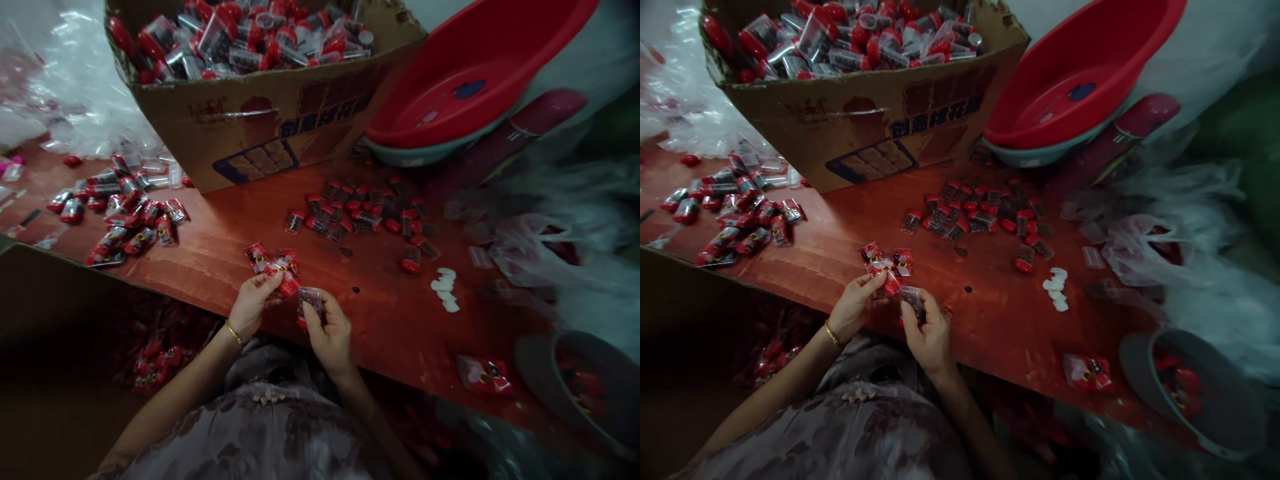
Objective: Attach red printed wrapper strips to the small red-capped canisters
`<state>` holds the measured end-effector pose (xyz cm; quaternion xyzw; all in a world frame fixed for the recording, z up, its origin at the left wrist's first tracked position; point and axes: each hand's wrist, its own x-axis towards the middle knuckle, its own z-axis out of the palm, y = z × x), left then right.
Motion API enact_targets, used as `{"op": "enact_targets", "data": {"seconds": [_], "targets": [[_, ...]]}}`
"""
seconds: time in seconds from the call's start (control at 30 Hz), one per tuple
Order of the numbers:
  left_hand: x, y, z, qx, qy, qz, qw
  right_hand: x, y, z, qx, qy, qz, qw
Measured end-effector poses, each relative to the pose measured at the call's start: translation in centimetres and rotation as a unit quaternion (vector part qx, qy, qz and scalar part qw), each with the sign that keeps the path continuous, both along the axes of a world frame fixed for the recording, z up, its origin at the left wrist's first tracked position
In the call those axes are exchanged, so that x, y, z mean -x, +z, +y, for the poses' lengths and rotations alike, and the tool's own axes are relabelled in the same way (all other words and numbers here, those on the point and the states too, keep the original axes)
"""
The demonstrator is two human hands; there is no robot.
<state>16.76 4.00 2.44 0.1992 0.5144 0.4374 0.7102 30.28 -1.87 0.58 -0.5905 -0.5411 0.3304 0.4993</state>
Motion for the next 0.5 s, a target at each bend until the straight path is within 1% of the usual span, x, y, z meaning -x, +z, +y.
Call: {"op": "enact_targets", "data": {"seconds": [0.13,0.3,0.4,0.5], "targets": [[0.4,0.1,0.0,-0.014,0.029,0.01,0.999,0.4,-0.3,-0.1,-0.005,-0.012,-0.028,1.0],[1.0,0.2,-0.2,-0.022,0.029,-0.004,0.999,1.0,-0.1,0.1,0.009,-0.01,-0.049,0.999],[1.1,0.2,-0.4,-0.031,0.052,0.004,0.998,1.5,0.0,0.2,0.026,0.012,-0.013,0.999],[1.2,0.2,-0.6,-0.058,0.074,0.02,0.995,2.0,0.1,0.2,0.054,0.027,0.051,0.997]]}}
